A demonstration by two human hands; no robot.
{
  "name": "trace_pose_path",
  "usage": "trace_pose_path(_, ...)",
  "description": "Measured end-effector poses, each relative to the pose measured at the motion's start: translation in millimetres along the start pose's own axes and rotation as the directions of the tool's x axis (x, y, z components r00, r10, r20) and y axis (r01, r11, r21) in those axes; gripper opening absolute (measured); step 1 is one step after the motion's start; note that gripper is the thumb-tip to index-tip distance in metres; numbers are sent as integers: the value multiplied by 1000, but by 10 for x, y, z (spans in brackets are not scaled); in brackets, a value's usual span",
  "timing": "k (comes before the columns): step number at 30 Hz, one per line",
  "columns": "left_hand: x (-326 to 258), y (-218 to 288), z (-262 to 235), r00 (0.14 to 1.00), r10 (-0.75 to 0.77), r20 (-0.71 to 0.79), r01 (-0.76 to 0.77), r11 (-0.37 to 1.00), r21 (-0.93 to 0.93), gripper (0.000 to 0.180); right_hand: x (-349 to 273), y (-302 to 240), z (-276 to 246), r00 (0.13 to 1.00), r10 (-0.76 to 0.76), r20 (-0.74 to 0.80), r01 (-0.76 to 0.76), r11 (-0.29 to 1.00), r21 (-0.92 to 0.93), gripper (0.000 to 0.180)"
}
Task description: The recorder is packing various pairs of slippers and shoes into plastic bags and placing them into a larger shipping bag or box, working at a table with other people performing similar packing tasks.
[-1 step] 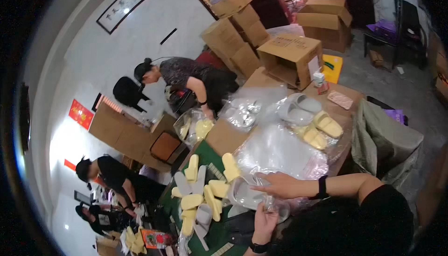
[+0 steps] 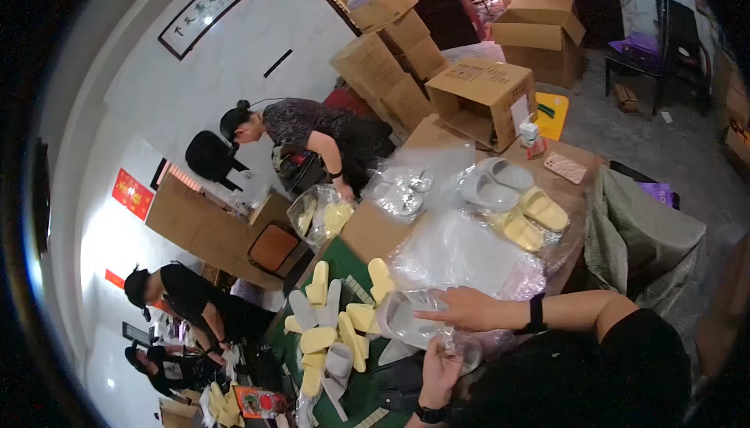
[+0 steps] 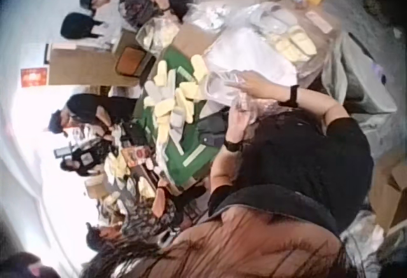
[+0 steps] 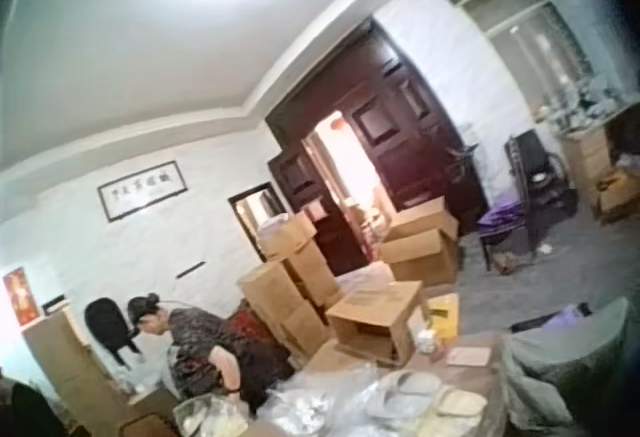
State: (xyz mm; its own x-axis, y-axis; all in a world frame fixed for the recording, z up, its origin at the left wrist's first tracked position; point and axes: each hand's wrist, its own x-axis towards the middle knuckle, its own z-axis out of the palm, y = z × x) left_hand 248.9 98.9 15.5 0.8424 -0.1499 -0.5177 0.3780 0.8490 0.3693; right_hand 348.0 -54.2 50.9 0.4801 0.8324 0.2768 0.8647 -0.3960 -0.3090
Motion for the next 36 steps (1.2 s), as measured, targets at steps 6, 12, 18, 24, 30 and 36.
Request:
trace_pose_path(6,392,49,199,948,-67,311,84,996,-43,29,-94,547,-180,940,-142,-310,58,962,-267,38)
trace_pose_path(12,464,-83,404,970,-22,240,-78,915,397,38,-70,1373,-847,897,-148,-417,-56,897,-438,30)
trace_pose_path(18,264,-388,-587,987,68,-145,-19,948,317,34,-421,2365,-589,951,88,-297,-214,879,-426,32)
trace_pose_path(24,-185,-659,-1351,863,227,-452,-170,972,163,31,-1249,3338,388,962,238,136,-143,860,-490,38)
trace_pose_path(30,-302,-780,-1940,676,401,-618,-233,912,337,35,-687,2300,-245,827,414,381,-257,880,-400,40)
trace_pose_path(36,-143,-233,-2146,245,912,-329,483,179,857,75,-301,1421,214,964,57,261,-66,998,23,43)
